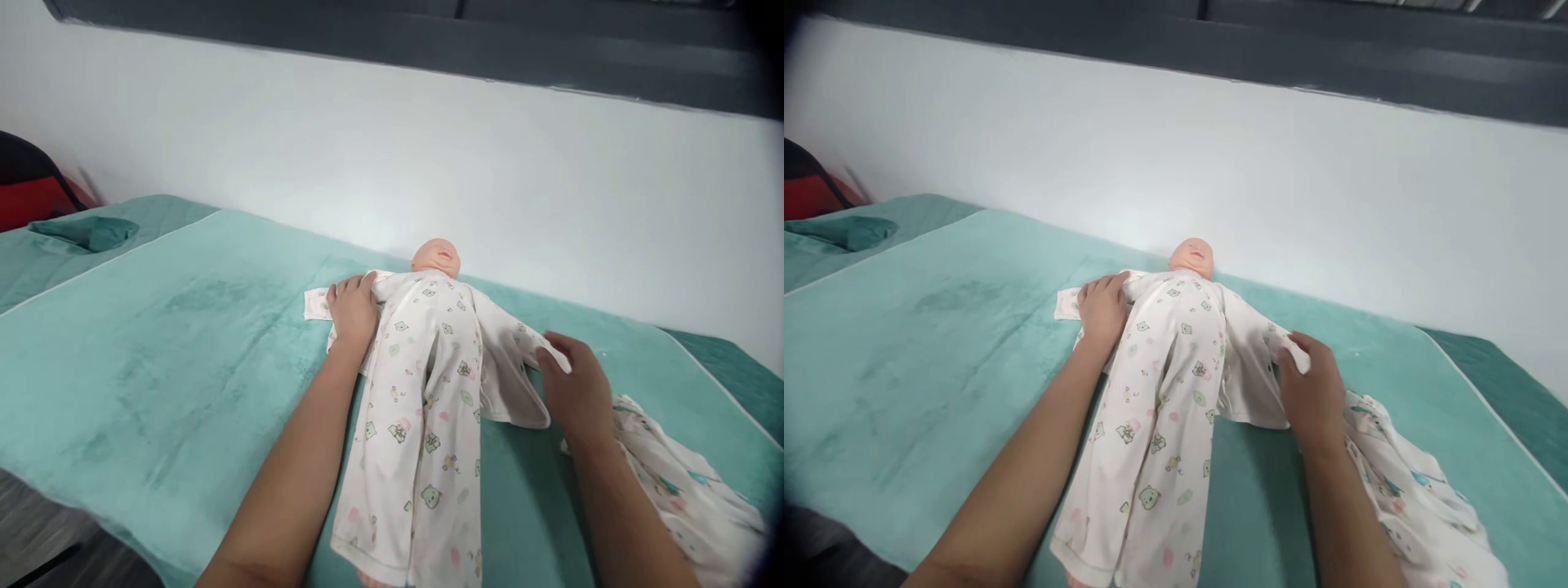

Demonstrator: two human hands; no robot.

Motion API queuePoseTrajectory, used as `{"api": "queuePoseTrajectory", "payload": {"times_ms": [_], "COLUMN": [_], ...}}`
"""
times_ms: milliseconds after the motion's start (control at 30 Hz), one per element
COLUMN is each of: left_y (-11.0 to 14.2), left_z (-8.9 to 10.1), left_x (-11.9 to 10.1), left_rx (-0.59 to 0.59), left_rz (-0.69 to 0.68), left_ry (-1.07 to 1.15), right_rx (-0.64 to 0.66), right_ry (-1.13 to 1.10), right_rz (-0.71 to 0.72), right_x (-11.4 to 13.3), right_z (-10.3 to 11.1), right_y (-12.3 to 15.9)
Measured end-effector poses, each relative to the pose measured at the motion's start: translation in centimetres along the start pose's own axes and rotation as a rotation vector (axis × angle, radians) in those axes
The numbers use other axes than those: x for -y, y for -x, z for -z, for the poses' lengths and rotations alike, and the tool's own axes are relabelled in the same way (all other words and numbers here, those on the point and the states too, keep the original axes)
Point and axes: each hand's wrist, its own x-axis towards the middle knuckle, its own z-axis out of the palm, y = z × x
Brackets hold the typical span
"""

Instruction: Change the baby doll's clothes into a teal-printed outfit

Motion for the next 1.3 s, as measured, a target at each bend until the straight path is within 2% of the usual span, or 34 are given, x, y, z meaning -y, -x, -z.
{"api": "queuePoseTrajectory", "payload": {"times_ms": [100, 167, 267, 333, 367, 467, 667, 767, 967, 1200, 1300], "left_y": [0.0, 0.0, -0.1, -0.1, -0.1, -0.1, -0.1, -0.1, -0.1, -0.4, -0.4], "left_z": [0.0, 0.0, -0.1, -0.1, -0.2, -0.2, 0.1, 0.2, 0.0, -0.4, -0.4], "left_x": [0.0, 0.1, 0.3, 0.4, 0.5, 0.6, 0.7, 0.7, 0.7, 0.7, 0.8], "left_rx": [-0.004, -0.002, 0.006, 0.009, 0.010, 0.011, 0.012, 0.009, 0.011, 0.019, 0.019], "left_rz": [0.012, 0.013, 0.016, 0.012, 0.007, 0.004, 0.055, 0.092, 0.123, 0.135, 0.131], "left_ry": [0.009, 0.017, 0.023, 0.038, 0.049, 0.065, 0.099, 0.147, 0.173, 0.157, 0.165], "right_rx": [0.183, 0.359, 0.614, 0.720, 0.738, 0.747, 0.745, 0.751, 0.803, 0.949, 0.957], "right_ry": [-0.134, -0.084, 0.183, 0.450, 0.510, 0.570, 0.551, 0.543, 0.550, 0.581, 0.608], "right_rz": [0.237, 0.413, 0.655, 0.733, 0.746, 0.766, 0.750, 0.755, 0.916, 0.852, 0.829], "right_x": [6.8, 11.6, 17.6, 20.1, 20.8, 21.1, 18.8, 18.6, 19.8, 21.5, 21.8], "right_z": [-2.3, -4.6, -8.5, -11.0, -11.9, -13.1, -11.1, -10.8, -13.0, -15.2, -15.4], "right_y": [-0.7, -1.7, -3.3, -4.1, -4.4, -4.7, -5.6, -5.8, -5.8, -6.2, -5.9]}}
